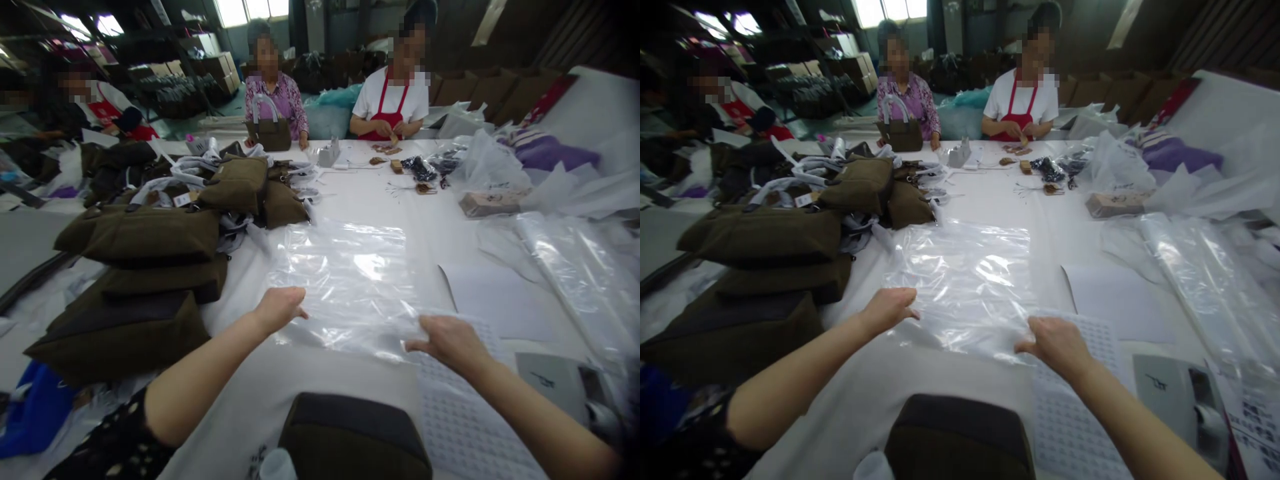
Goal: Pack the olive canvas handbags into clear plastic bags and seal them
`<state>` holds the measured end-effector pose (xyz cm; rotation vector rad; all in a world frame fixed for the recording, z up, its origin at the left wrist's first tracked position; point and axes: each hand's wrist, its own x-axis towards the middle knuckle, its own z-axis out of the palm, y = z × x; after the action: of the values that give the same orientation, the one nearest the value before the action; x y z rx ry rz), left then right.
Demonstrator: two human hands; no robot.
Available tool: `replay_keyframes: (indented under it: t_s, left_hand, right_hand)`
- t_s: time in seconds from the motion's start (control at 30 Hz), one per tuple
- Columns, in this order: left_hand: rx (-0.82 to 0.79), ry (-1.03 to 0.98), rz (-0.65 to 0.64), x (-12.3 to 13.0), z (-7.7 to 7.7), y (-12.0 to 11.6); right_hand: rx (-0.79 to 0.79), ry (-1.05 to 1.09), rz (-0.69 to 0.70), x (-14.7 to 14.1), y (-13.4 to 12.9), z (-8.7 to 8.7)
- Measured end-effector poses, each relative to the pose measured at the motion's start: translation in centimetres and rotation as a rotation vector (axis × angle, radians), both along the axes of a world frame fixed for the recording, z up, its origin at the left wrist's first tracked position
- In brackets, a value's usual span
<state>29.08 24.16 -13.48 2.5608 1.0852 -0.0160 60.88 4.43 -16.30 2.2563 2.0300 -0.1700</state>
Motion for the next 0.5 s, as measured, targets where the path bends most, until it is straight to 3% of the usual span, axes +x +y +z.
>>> replay_keyframes:
  t_s: [0.07, 0.17, 0.33, 0.43, 0.5]
  left_hand:
    - [-0.115, 0.001, 0.059, -1.5, -2.8, -2.7]
    - [-0.195, -0.077, 0.173, -3.0, -5.3, -5.6]
    - [-0.273, -0.254, 0.415, -5.6, -6.2, -7.7]
    - [-0.307, -0.416, 0.649, -7.2, -6.8, -8.0]
    - [-0.36, -0.561, 0.814, -7.7, -7.6, -8.0]
  right_hand:
    - [-0.041, 0.205, -0.069, -1.8, -2.9, -2.5]
    - [0.101, 0.565, -0.301, -3.7, -6.1, -5.3]
    - [0.297, 0.826, -0.649, -4.7, -8.6, -7.5]
    - [0.453, 1.008, -0.929, -5.2, -9.3, -8.6]
    - [0.547, 1.18, -1.039, -5.3, -9.6, -9.2]
